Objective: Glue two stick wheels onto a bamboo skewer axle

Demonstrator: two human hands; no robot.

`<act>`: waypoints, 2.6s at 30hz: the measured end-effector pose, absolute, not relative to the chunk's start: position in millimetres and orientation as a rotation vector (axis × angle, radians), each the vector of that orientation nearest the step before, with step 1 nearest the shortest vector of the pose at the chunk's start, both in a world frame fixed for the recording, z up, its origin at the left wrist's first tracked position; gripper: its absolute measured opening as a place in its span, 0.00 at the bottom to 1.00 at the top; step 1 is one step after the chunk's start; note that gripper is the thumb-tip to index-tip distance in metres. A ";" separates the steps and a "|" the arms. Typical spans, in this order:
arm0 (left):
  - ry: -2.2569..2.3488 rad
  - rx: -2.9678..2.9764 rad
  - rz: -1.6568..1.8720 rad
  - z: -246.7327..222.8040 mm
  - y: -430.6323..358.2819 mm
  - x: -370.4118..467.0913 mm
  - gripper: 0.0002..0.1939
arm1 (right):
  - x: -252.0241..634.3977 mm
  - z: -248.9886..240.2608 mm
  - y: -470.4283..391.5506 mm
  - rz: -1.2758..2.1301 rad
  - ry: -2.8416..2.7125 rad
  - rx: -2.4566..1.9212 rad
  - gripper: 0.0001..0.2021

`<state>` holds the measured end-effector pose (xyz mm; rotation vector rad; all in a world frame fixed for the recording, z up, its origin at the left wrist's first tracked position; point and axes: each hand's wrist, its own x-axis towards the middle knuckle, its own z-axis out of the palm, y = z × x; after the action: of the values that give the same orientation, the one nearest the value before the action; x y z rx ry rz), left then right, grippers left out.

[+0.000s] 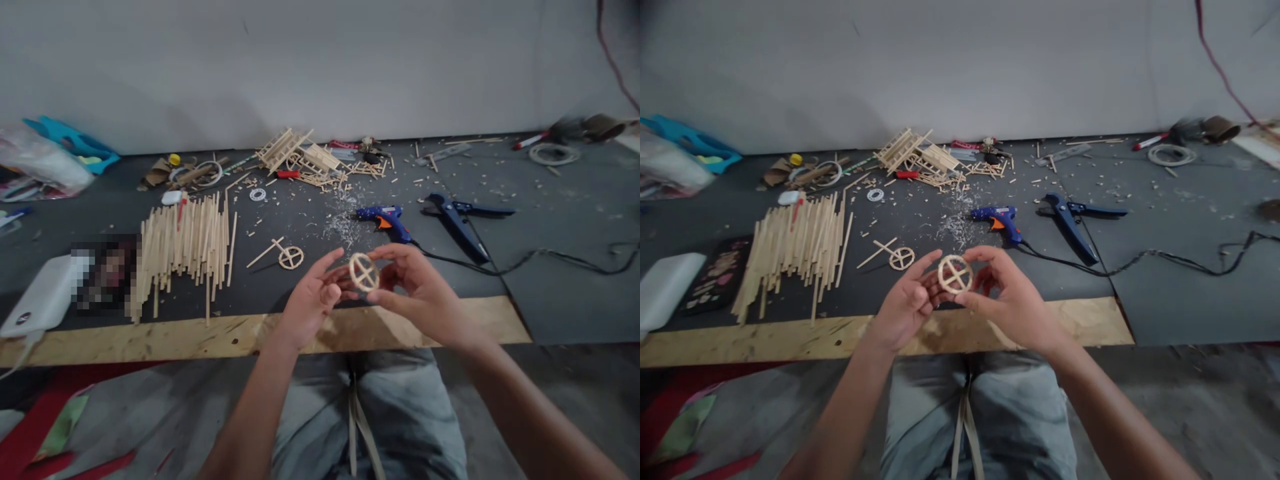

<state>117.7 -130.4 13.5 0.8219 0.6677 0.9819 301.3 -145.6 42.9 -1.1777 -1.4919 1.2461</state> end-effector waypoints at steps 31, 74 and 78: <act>0.473 1.020 0.835 31.8 -152.9 93.9 0.28 | 273.1 49.1 -163.4 1.810 -1.159 -0.916 0.17; 1.307 2.362 0.883 41.7 -157.0 112.3 0.21 | 260.8 30.1 -156.9 1.599 -1.079 -1.311 0.07; 1.339 2.315 0.828 38.6 -154.6 113.6 0.22 | 259.1 26.2 -155.7 1.539 -1.105 -1.344 0.08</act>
<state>113.6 -154.6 38.6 2.3146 1.3388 0.8285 259.1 -155.7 26.2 -1.3441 -1.1055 1.5387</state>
